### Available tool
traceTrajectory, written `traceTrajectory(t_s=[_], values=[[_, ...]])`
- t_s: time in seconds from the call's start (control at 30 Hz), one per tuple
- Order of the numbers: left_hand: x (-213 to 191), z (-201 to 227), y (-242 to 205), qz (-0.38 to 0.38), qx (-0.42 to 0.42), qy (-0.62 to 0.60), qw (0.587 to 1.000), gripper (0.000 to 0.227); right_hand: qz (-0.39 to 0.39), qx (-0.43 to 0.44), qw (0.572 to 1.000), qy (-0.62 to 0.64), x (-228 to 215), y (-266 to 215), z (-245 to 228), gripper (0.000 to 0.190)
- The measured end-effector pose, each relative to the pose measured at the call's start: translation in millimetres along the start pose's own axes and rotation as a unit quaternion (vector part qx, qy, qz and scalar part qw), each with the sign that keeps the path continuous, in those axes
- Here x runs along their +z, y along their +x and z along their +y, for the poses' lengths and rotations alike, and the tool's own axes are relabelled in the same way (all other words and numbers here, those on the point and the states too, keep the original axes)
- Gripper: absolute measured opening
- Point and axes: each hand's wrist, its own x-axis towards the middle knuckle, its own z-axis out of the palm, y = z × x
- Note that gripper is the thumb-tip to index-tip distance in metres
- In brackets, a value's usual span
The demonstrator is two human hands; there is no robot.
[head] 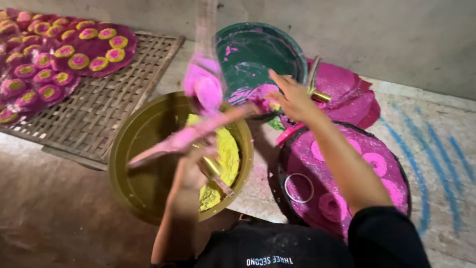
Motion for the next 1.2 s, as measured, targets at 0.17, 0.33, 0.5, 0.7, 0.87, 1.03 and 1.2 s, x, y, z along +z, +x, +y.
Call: traceTrajectory(t_s=[0.17,0.33,0.5,0.7,0.87,1.03,1.2], values=[[77,-74,-22,-0.233,-0.283,-0.161,0.917,0.044,-0.006,-0.002,0.616,0.788,-48,-85,-124,0.110],[135,-76,-37,-0.264,-0.145,0.271,0.914,0.047,0.079,0.067,0.754,0.648,-138,-150,-136,0.086],[183,-63,-46,-0.352,-0.042,0.475,0.806,0.028,0.072,-0.151,0.956,0.239,-177,-225,-127,0.062],[206,-107,-61,-0.392,-0.134,0.561,0.716,0.028,0.062,-0.234,0.969,0.059,-179,-272,-142,0.044],[209,-126,-63,-0.470,-0.042,0.441,0.763,0.024,0.039,-0.075,0.996,0.039,-170,-288,-140,0.056],[213,-125,-29,-0.413,-0.092,0.431,0.797,0.034,-0.161,0.189,0.853,0.459,-186,-317,-80,0.119],[181,-142,-8,-0.260,0.211,0.605,0.722,0.052,-0.169,0.320,0.810,0.461,-161,-370,-36,0.104]])
